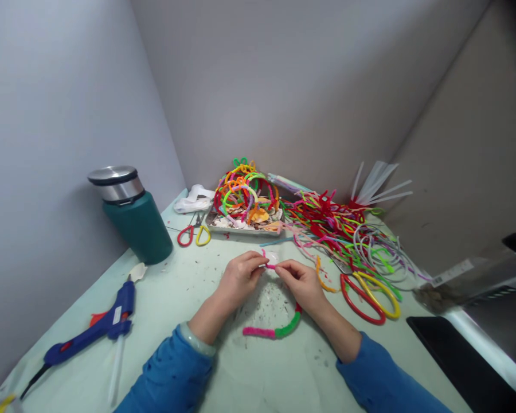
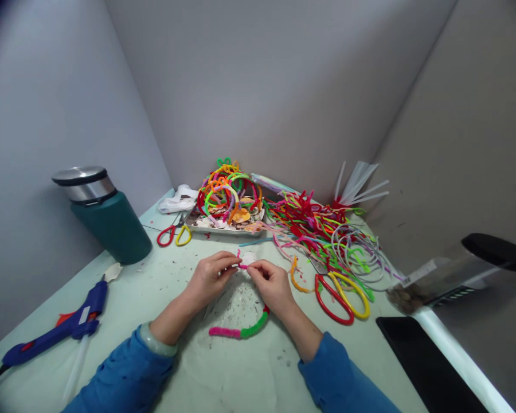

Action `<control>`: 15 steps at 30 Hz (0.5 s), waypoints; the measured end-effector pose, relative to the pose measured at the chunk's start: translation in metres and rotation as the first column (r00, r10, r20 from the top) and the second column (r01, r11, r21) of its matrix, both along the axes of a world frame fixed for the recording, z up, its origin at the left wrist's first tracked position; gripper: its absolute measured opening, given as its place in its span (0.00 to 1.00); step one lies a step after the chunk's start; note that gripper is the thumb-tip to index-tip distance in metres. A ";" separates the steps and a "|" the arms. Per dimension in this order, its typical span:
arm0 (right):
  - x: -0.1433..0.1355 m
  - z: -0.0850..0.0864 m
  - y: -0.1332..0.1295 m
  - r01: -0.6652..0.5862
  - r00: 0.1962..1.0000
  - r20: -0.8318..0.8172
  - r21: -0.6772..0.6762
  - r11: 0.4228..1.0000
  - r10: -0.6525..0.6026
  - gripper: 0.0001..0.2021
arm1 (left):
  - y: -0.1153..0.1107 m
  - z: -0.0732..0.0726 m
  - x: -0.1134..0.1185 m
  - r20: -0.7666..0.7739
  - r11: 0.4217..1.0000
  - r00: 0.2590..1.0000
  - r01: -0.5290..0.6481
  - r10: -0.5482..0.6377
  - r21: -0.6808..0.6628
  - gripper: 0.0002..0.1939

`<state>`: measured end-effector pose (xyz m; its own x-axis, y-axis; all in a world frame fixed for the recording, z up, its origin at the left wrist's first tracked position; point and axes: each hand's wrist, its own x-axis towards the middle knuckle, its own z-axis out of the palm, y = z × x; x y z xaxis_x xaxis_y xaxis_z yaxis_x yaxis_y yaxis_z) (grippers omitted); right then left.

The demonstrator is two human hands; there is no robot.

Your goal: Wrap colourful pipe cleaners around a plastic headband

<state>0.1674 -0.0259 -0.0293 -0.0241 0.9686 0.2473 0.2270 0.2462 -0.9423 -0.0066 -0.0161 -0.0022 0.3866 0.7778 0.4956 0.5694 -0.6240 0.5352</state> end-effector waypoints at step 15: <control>0.000 0.000 -0.001 -0.011 1.000 0.010 0.041 0.999 0.010 0.13 | -0.003 0.000 0.003 0.063 0.999 0.998 -0.023 0.021 0.022 0.10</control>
<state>0.1677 -0.0271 -0.0289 -0.0369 0.9575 0.2861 0.2328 0.2866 -0.9293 -0.0039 -0.0187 -0.0019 0.3370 0.7740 0.5361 0.5487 -0.6241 0.5562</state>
